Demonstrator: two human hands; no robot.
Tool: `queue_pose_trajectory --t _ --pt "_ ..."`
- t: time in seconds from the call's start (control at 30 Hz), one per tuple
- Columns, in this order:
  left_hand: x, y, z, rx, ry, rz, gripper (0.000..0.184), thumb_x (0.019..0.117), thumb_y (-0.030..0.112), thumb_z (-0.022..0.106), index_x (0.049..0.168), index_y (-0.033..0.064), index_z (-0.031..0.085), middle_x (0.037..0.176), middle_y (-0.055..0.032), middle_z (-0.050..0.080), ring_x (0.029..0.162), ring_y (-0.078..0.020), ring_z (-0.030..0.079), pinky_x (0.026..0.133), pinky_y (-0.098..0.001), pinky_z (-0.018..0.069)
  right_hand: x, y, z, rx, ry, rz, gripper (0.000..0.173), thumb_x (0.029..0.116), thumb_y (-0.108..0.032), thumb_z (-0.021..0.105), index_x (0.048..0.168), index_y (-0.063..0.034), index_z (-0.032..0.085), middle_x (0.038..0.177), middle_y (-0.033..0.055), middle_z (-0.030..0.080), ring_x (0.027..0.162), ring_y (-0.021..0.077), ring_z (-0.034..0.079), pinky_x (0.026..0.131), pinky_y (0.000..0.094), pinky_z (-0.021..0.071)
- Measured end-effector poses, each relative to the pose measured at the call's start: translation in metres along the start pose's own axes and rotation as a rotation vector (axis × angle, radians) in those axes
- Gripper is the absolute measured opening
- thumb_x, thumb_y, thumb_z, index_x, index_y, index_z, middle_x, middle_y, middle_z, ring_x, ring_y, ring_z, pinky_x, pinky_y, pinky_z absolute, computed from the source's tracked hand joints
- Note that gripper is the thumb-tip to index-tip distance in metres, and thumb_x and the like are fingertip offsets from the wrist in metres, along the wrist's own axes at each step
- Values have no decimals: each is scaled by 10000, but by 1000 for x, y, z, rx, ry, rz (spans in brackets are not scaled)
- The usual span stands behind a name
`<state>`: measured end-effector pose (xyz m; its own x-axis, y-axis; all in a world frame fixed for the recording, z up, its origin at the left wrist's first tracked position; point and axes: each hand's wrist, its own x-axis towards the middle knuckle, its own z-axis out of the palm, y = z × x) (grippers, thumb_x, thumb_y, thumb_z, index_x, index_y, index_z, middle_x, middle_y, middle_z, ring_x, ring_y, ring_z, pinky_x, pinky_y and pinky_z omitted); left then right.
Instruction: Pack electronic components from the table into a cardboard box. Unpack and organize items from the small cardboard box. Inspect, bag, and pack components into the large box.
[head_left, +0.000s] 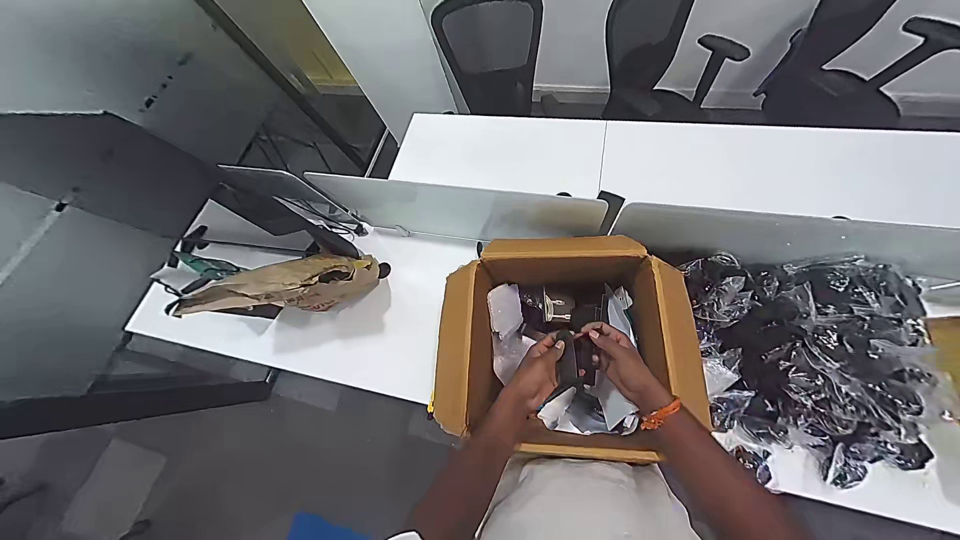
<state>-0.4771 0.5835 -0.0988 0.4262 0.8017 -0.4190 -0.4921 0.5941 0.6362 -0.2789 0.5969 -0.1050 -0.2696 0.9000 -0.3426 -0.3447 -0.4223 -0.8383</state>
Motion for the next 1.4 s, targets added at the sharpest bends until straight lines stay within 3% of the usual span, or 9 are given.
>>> queue_pose_trajectory --t 0.23,0.4,0.53,0.67,0.9,1.17,1.23,1.33,1.4 --pt "7 -16 -15 198 32 124 335 1100 117 407 1359 -50 538 1176 -178 679 1042 -257 688 959 -463 572 -7 16 15 -235 -66 72 378 1060 -181 523 1410 -39 534 1123 102 675 890 164 662 786 327 574" --pt "4 -20 -8 219 147 132 328 1081 118 487 1346 -57 567 1192 -198 680 1058 -270 688 957 -454 575 -25 27 21 -447 -69 -87 878 882 -194 779 1581 -55 266 1247 112 603 1054 178 658 870 338 603" --pt "4 -23 17 220 235 133 345 1078 149 513 1368 -33 558 1135 -191 691 983 -262 699 902 -433 593 -48 25 30 -547 20 -161 1016 806 -244 851 1602 -73 242 1349 105 575 1148 143 621 968 309 564" --pt "5 -31 43 231 280 146 341 1072 138 526 1358 -47 546 1114 -204 697 965 -273 711 864 -434 609 -65 30 26 -542 233 -246 937 817 -265 839 1563 -47 314 1427 151 498 1221 171 569 1017 308 526" --pt "7 -50 90 164 27 204 300 1082 106 451 1314 -64 536 1143 -187 679 1023 -243 691 934 -431 582 -95 9 4 -742 528 -436 828 796 -341 820 1468 -28 448 1420 172 488 1200 193 570 966 333 548" --pt "17 -63 130 587 -294 262 531 1096 151 321 1580 -62 270 1603 -187 399 1420 -219 480 1133 -380 461 -115 -15 -52 -175 428 -508 716 918 -37 668 1505 76 274 1326 206 590 1163 258 655 975 389 592" --pt "18 -66 141 704 -387 295 559 1098 166 323 1586 -87 217 1637 -216 323 1481 -239 407 1185 -396 422 -121 -22 -69 34 440 -463 670 962 -41 596 1528 46 247 1310 212 603 1080 284 683 875 423 619" --pt "25 -78 147 848 -445 308 612 1085 179 421 1596 -77 200 1656 -228 275 1519 -249 345 1243 -398 346 -117 -35 -110 216 613 -350 563 1043 -142 484 1550 -33 264 1162 195 638 885 292 703 717 448 632" --pt "32 -85 144 989 -418 301 653 1052 211 519 1614 9 254 1651 -167 324 1470 -230 426 1181 -401 429 -101 -43 -148 214 800 -336 517 1040 -149 533 1513 -37 358 1159 191 642 882 283 703 710 443 631"
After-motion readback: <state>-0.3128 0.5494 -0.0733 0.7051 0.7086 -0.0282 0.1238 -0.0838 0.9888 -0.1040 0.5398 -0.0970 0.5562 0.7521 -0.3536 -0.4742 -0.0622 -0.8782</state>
